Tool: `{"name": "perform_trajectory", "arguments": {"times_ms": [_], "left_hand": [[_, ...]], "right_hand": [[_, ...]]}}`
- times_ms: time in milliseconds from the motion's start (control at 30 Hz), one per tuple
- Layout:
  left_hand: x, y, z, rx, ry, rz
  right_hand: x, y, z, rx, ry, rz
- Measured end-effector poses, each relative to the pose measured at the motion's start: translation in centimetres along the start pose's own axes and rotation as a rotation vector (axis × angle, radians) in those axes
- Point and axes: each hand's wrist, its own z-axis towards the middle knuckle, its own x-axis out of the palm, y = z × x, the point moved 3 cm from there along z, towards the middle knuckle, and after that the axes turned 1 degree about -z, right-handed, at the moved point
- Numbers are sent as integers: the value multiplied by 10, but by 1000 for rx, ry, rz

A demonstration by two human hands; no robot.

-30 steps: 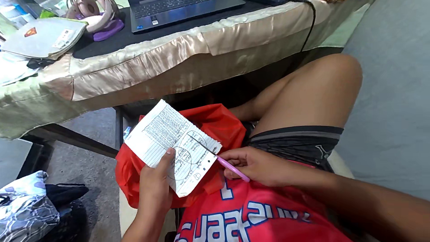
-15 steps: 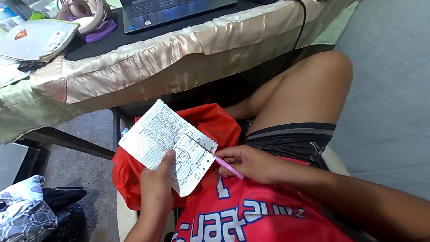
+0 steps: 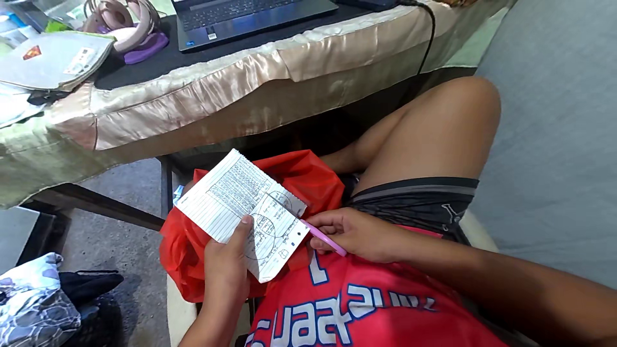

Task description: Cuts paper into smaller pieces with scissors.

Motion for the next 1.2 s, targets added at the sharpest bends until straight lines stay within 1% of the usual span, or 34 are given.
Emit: {"name": "perform_trajectory", "arguments": {"times_ms": [400,733,1200], "left_hand": [[0,5,-1,-19,9,41],[1,7,-6,-1,32,48],[0,5,-7,6,61,57]], "right_hand": [[-2,-4,-1,44,-1,-24],[2,-4,1,26,-26,-54],[2,-2,3,32,-26,5]]}}
